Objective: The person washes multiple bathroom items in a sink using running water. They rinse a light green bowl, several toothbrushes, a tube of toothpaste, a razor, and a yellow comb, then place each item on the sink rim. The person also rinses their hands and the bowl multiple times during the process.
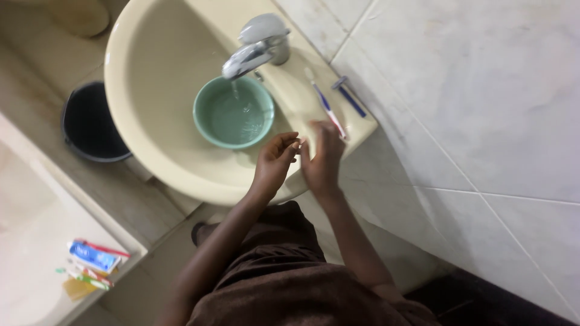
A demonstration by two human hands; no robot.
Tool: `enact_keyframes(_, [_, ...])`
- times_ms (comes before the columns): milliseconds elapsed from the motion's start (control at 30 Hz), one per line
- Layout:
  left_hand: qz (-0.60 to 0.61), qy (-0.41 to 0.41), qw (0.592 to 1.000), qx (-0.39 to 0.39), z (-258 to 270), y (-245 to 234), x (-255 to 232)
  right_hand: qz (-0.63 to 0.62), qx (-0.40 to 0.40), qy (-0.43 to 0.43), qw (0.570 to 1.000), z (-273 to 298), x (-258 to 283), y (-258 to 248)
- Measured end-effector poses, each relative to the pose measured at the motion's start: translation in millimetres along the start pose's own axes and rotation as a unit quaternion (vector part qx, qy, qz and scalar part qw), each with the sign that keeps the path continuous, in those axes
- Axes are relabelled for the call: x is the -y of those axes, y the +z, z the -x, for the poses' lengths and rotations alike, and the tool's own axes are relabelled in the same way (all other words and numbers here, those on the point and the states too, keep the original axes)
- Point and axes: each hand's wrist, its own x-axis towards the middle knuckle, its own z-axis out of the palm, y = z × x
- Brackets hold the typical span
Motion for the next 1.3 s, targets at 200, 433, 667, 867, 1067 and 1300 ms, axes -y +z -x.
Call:
enact_keyframes(200, [0.058,0.12,0.987,-0.095,71,-58,-21,-0.174,0.117,-0.063,0.976,18,82,19])
enact_keyframes(433, [0.078,0.167,0.945,-0.27,165,-148,-11,-0.306,0.234,-0.177,0.906,43,169,73])
enact_keyframes(667, [0.066,0.147,0.868,-0.469,237,-236,44,-0.329,0.373,-0.217,0.84,114,253,162])
enact_keyframes(867, [0.071,0.13,0.816,-0.559,280,-345,134,-0.324,0.441,-0.252,0.798,193,312,263])
enact_keyframes(1067, [-0.064,0.009,0.784,-0.618,291,-465,259,-0.274,0.443,-0.26,0.813,277,324,387])
enact_keyframes(1300, [-0.056,-0.075,0.778,-0.621,282,-530,310,-0.078,0.527,-0.204,0.821,342,309,486])
